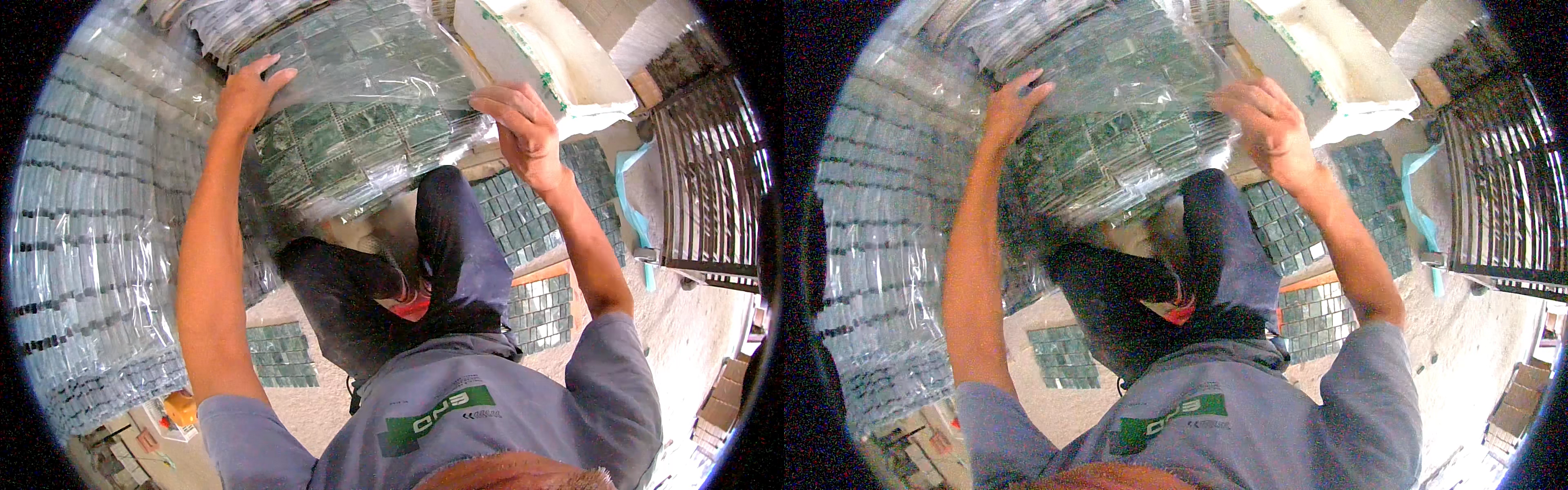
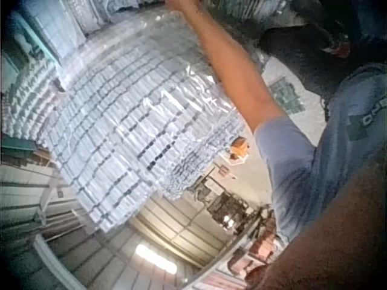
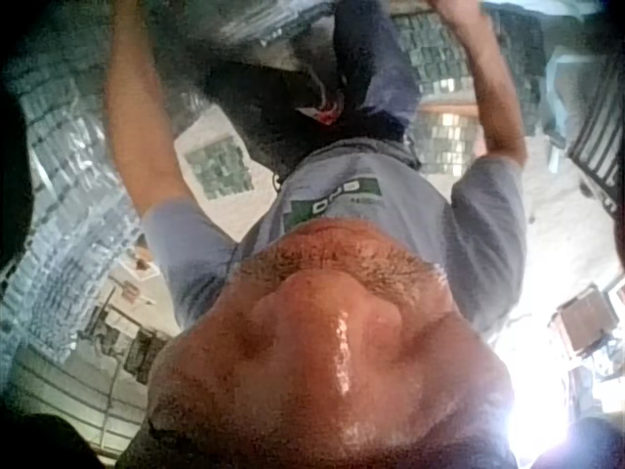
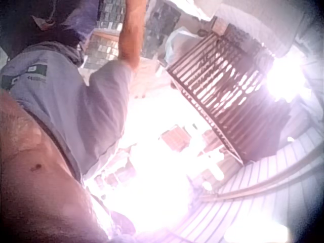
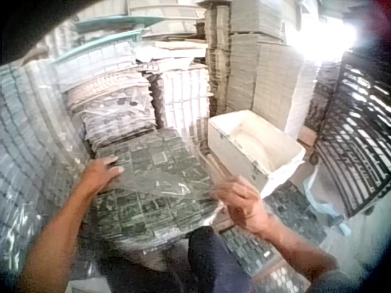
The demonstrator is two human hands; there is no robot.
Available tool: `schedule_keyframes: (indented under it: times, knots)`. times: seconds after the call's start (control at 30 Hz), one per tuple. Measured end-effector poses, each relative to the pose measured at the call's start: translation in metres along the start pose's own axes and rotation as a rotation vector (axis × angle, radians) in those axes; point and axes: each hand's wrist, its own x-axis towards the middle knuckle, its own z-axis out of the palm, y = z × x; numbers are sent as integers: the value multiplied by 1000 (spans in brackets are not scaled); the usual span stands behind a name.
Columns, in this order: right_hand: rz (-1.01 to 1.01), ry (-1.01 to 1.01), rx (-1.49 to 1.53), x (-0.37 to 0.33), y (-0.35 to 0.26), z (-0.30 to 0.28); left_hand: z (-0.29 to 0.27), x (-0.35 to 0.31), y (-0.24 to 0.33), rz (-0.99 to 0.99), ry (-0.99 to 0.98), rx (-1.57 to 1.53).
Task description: The person is kneeling on the floor and packaging green mosaic tile sheets into clear plastic bags. They repeatedly pick up a tile sheet, place it into a bag, and stack the packaged unit on a growing pile.
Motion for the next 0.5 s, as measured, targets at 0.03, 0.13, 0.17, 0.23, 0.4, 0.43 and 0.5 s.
schedule_keyframes:
  times: [0.03, 0.13, 0.17, 0.23, 0.4, 0.43, 0.5]
  knots:
    - [12, -27, 14, -2, -3, -1, -1, -1, 1, -4, -4, -7]
    - [16, -70, 43, -13, -7, -2, 0, -3, 1, -11, 9, 23]
    - [12, -78, 52, -17, -9, -2, 0, -2, 1, -34, -11, 29]
    - [53, -98, 27, -21, -16, -4, -4, -3, 7, -89, -56, 47]
    - [70, -52, -87, -23, -17, -22, 9, 1, -12, 34, 36, 36]
    - [87, -21, -103, -18, -23, -26, 12, 1, -13, 32, 52, 39]
    - [45, 27, -55, -1, -29, -28, 12, 0, -14, -8, 43, 26]
